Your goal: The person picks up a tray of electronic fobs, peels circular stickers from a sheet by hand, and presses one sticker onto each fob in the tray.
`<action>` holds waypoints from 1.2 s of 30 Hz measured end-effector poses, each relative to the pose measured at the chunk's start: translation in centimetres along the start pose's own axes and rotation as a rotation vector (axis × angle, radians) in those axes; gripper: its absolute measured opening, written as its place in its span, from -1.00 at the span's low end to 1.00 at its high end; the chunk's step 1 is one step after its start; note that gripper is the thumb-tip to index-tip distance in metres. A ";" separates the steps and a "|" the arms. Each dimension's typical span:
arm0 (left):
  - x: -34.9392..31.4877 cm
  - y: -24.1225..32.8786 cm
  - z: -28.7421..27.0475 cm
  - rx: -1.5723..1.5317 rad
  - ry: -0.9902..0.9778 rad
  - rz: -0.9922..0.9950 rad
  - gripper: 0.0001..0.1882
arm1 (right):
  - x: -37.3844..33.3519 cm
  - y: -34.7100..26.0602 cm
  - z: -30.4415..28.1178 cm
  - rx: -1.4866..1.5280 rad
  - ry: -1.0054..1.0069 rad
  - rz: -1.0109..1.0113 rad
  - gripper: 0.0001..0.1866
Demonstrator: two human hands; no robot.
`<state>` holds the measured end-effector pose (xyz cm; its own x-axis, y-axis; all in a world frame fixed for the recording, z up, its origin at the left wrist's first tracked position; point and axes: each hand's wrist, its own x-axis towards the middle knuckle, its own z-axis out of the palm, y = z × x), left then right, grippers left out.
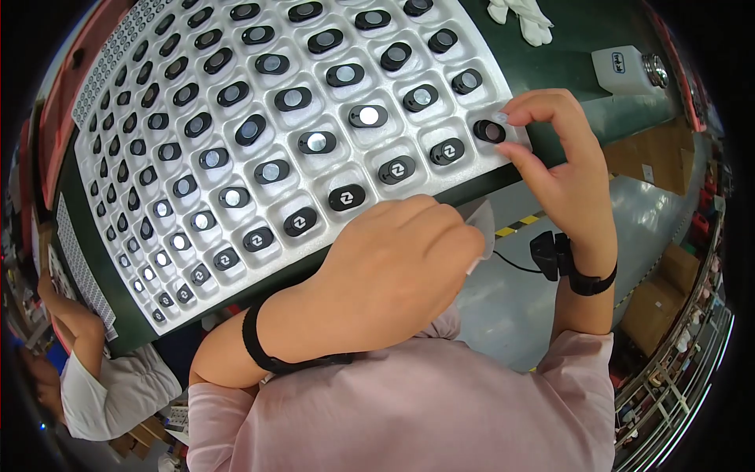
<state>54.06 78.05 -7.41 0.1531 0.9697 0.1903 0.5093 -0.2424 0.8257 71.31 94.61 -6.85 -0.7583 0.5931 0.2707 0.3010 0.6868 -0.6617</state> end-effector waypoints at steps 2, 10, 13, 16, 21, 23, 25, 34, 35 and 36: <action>0.3 -0.3 0.5 0.097 0.015 0.078 -0.79 | 0.5 0.1 0.0 -0.084 -0.041 -0.018 -0.70; 1.6 -1.2 1.8 0.384 0.181 0.222 -0.80 | 1.6 0.9 -0.8 -0.075 -0.178 -0.054 -0.69; 2.2 -1.5 2.0 0.420 0.162 0.218 -0.84 | 2.3 1.4 -1.5 -0.140 -0.303 -0.156 -0.67; 2.6 -1.3 2.2 0.479 0.145 0.196 -0.87 | 2.6 2.1 -1.5 -0.024 -0.244 -0.138 -0.73; 3.1 -1.6 2.5 0.579 0.130 0.170 -0.89 | 2.8 2.0 -2.9 0.159 -0.347 0.128 -0.87; 3.3 -1.8 2.7 0.584 0.124 0.166 -0.89 | 3.0 1.9 -3.0 0.157 -0.395 0.167 -0.89; 3.5 -2.0 2.8 0.603 0.112 0.152 -0.90 | 3.4 2.0 -2.7 0.161 -0.492 0.234 -0.93; 3.8 -2.1 3.0 0.606 0.083 0.137 -0.93 | 4.0 2.7 -2.3 0.015 -0.540 0.144 -0.94; 3.8 -2.1 3.1 0.611 0.088 0.138 -0.93 | 4.1 2.7 -2.3 -0.002 -0.541 0.124 -0.94; 3.9 -2.1 3.1 0.616 0.093 0.138 -0.93 | 4.2 2.7 -2.3 -0.019 -0.542 0.105 -0.94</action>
<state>56.22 82.24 -10.11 0.1920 0.9202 0.3411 0.8881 -0.3108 0.3385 70.33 99.94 -5.91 -0.9113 0.3611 -0.1980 0.3976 0.6460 -0.6517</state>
